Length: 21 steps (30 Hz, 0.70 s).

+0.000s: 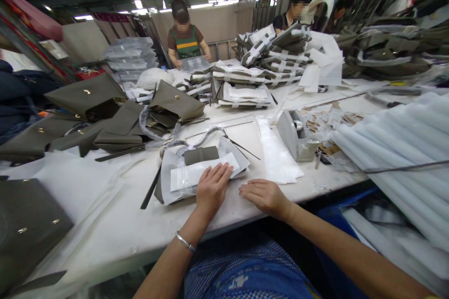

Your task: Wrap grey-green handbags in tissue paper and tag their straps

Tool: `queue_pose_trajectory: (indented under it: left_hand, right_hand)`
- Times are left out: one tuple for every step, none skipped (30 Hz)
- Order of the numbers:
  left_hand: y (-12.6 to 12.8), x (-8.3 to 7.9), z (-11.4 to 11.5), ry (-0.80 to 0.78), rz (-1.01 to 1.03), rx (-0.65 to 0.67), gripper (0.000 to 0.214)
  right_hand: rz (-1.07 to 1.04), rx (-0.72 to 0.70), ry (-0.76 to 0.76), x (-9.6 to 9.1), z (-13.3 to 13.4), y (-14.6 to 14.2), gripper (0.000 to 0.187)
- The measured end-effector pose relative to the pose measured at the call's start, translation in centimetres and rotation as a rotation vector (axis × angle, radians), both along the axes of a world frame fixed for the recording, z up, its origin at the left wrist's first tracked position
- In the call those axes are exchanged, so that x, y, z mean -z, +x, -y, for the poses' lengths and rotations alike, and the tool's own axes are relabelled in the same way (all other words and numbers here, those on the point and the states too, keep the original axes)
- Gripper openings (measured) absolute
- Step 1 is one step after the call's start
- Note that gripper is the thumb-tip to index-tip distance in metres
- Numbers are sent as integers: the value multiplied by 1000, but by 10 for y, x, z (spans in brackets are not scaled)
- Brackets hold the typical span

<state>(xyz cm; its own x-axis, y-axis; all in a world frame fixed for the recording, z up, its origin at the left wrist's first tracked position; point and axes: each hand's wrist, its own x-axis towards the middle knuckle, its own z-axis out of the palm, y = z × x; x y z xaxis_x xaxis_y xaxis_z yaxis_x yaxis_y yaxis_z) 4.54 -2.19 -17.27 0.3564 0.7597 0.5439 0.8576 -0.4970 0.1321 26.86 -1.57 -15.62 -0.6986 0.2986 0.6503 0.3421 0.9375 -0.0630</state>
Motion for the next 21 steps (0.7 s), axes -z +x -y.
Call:
queue_pose_trajectory:
  left_hand:
    - [0, 1, 0, 6, -5, 0, 48]
    - [0, 1, 0, 10, -8, 0, 50]
    - [0, 2, 1, 11, -9, -1, 50]
    - [0, 2, 1, 9, -9, -2, 50]
    - [0, 2, 1, 7, -7, -3, 50]
    - [0, 3, 1, 3, -5, -3, 51]
    - [0, 3, 1, -1, -4, -3, 51]
    - [0, 3, 1, -5, -2, -4, 51]
    - [0, 3, 1, -9, -2, -4, 51]
    - [0, 4, 1, -10, 0, -4, 50]
    - [0, 4, 1, -9, 4, -3, 49]
    - [0, 4, 1, -4, 8, 0, 48]
    - [0, 4, 1, 2, 14, 3, 46]
    - [0, 4, 1, 9, 18, 6, 44]
    - [0, 4, 1, 13, 21, 9, 42]
    - [0, 4, 0, 15, 23, 13, 40]
    - [0, 4, 0, 16, 24, 17, 39]
    - [0, 4, 0, 17, 25, 21, 39]
    - [-1, 4, -1, 18, 26, 23, 39]
    - [-1, 4, -1, 20, 27, 25, 39]
    - [-1, 4, -1, 19, 28, 25, 39]
  right_hand:
    - [6, -9, 16, -4, -3, -1, 22]
    - [13, -20, 30, -9, -5, -3, 22]
    - [18, -29, 40, -13, -8, -4, 21]
    - [20, -34, 46, -17, -11, -5, 20]
    - [21, -32, 47, -21, -14, -7, 20]
    - [24, -20, 45, -24, -17, -8, 20]
    - [30, 0, 43, -28, -20, -9, 20]
    - [40, 22, 44, -30, -23, -10, 21]
    - [54, 43, 47, -33, -27, -11, 22]
    - [68, 60, 50, -35, -31, -13, 22]
    - [81, 73, 51, -38, -35, -15, 23]
    - [94, 83, 50, -40, -40, -17, 24]
    - [106, 90, 42, -41, -46, -19, 25]
    - [120, 98, 24, -43, -51, -22, 25]
    - [137, 107, -4, -44, -58, -24, 24]
    - [157, 115, -45, -46, -64, -27, 22]
    - [181, 121, -98, -47, -69, -29, 18]
    - [205, 122, -159, -49, -74, -31, 15]
    - [229, 117, -222, -51, -79, -32, 12]
    - [251, 109, -280, -52, -82, -33, 10]
    - [269, 99, -331, -54, -85, -34, 10]
